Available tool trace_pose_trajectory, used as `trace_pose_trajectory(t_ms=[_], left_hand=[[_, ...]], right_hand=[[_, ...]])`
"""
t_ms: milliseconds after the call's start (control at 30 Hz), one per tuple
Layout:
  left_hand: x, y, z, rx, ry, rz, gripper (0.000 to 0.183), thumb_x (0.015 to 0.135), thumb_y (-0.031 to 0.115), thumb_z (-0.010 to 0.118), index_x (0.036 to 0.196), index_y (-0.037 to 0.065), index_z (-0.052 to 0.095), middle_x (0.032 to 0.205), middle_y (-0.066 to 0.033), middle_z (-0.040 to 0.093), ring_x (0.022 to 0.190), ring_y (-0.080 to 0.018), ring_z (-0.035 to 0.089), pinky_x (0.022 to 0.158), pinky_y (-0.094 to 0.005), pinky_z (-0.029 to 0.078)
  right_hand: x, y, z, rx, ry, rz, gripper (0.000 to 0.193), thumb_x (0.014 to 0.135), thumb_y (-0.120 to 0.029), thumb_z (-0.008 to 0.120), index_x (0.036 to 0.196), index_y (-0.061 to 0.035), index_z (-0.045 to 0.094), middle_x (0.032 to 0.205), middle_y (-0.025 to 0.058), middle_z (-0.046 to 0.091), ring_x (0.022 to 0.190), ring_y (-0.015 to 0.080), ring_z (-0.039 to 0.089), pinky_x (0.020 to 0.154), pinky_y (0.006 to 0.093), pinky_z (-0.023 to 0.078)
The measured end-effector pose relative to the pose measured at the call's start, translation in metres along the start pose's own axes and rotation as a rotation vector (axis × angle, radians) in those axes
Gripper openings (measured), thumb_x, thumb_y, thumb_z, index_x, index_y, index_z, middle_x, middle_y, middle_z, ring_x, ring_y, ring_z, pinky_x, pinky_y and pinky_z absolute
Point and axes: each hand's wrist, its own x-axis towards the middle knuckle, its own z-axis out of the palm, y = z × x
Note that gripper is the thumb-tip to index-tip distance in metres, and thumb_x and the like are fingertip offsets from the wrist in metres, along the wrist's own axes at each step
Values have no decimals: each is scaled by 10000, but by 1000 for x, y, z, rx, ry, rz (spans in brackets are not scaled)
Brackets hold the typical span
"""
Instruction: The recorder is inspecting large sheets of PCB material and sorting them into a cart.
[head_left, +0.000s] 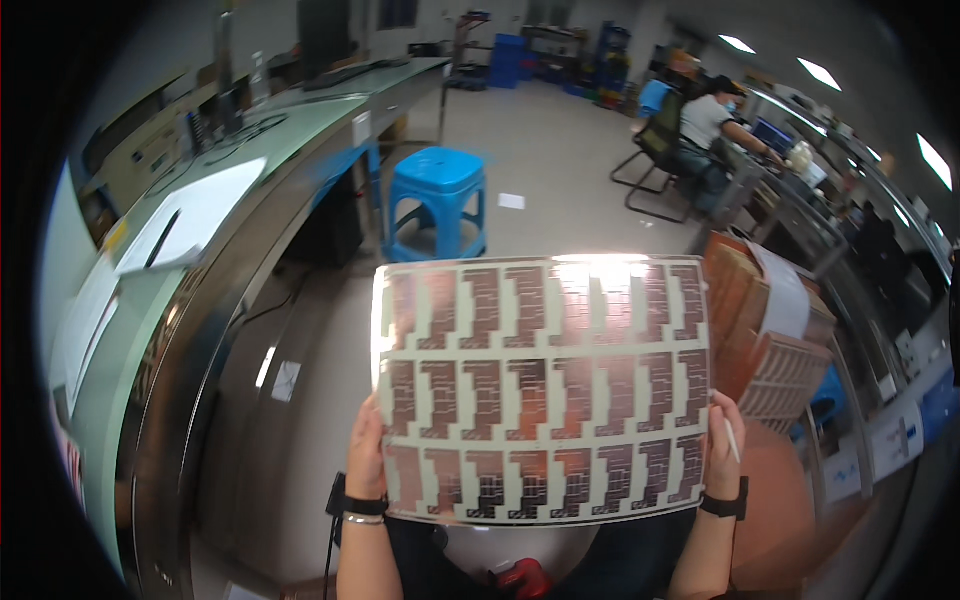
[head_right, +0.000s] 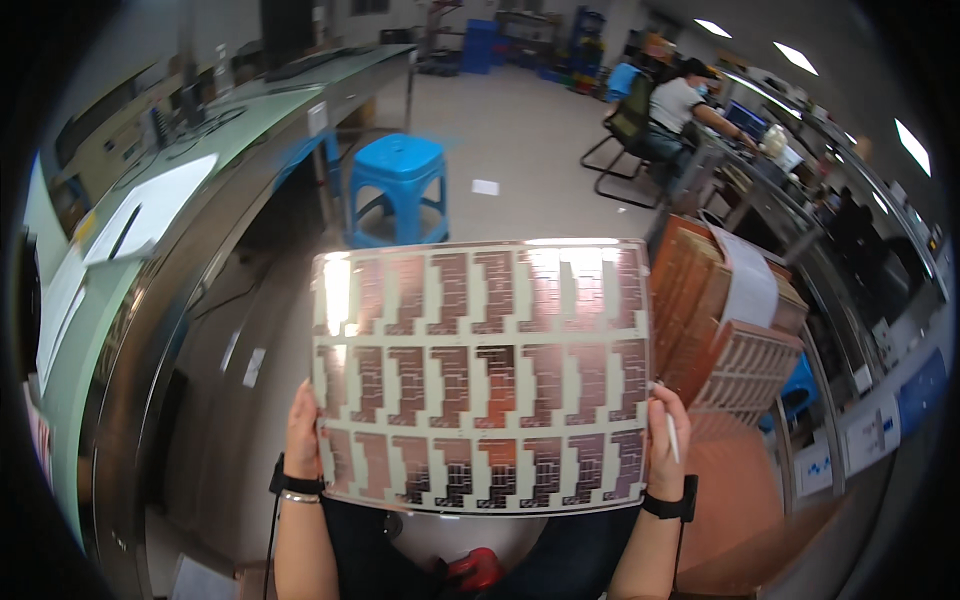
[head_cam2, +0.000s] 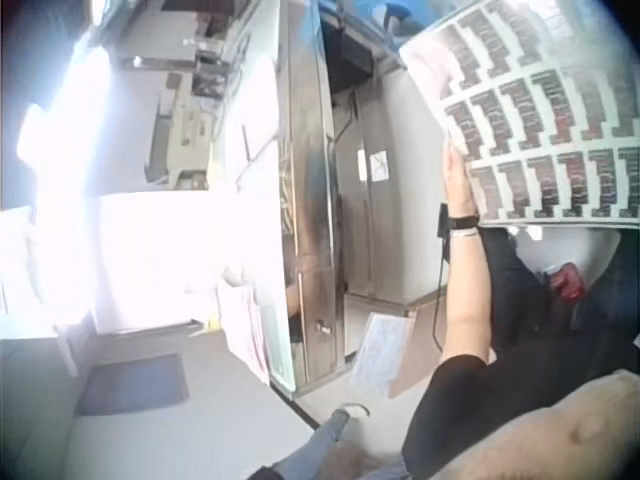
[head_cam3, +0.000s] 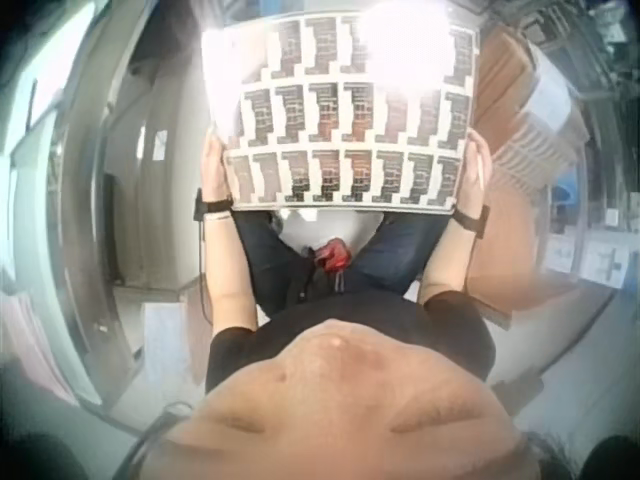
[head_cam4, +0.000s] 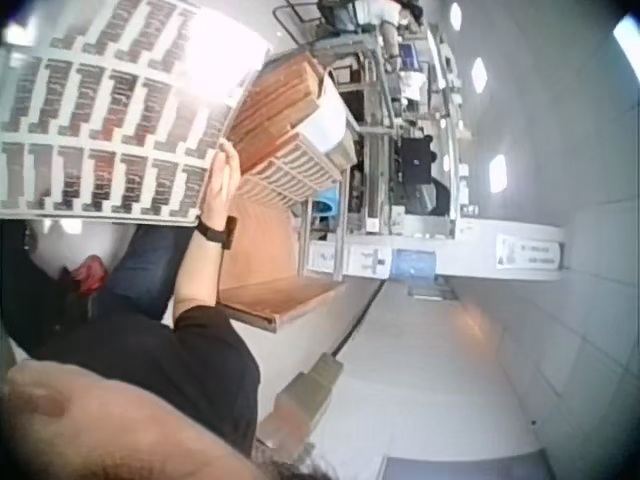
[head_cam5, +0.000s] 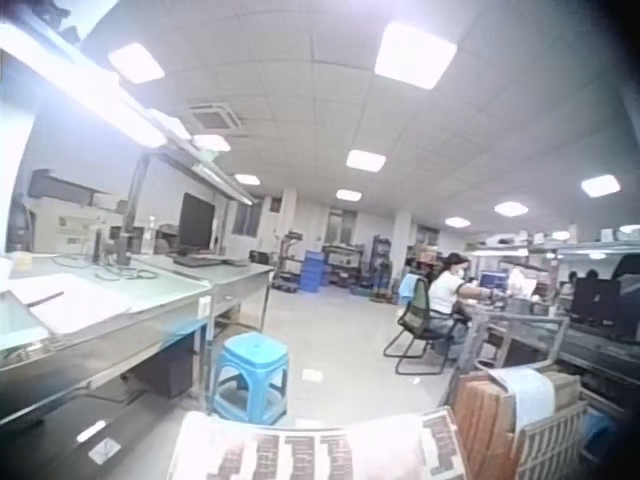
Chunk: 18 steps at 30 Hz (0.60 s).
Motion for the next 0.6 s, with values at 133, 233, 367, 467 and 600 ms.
trace_pose_trajectory(t_ms=[133, 233, 367, 467, 600], left_hand=[[3, -13, -22, 5, 4, -42, 391, 996, 278, 395, 1290, 25, 448, 1136, -51, 589, 992, -109, 551, 859, -256, 445], [8, -8, 1, -59, 74, 55, 400, 992, 318, 400, 1272, 39, 459, 1053, -31, 626, 824, -62, 604, 677, -205, 513], [14, -7, -2, -28, 19, 132, 393, 994, 323, 386, 1226, 20, 482, 1108, -71, 615, 955, -143, 618, 804, -278, 525], [13, -4, -1, -83, -5, 119, 386, 994, 318, 387, 1213, 17, 486, 1112, -78, 614, 955, -151, 620, 809, -287, 527], [11, 4, 8, -66, -5, 98, 362, 996, 294, 391, 1209, 16, 485, 1132, -90, 604, 963, -156, 617, 810, -294, 529]], right_hand=[[0, -5, -1, -5, -31, 8, 273, 960, -192, 503, 1132, 17, 547, 837, -8, 608, 689, 28, 502, 588, 158, 377], [0, -10, 1, 10, -82, 4, 278, 962, -182, 499, 1142, 24, 546, 863, -1, 613, 706, 25, 506, 598, 149, 377], [1, -17, 7, 36, -66, -22, 275, 957, -171, 511, 1151, 20, 549, 885, -11, 605, 711, 23, 499, 611, 154, 384], [1, -13, 2, 60, -96, 30, 281, 955, -177, 517, 1154, 20, 549, 894, -7, 602, 742, 30, 507, 644, 160, 395], [2, -13, 0, -1, -104, -10, 299, 945, -196, 541, 1143, 28, 550, 903, 3, 599, 766, 42, 512, 664, 165, 398]])
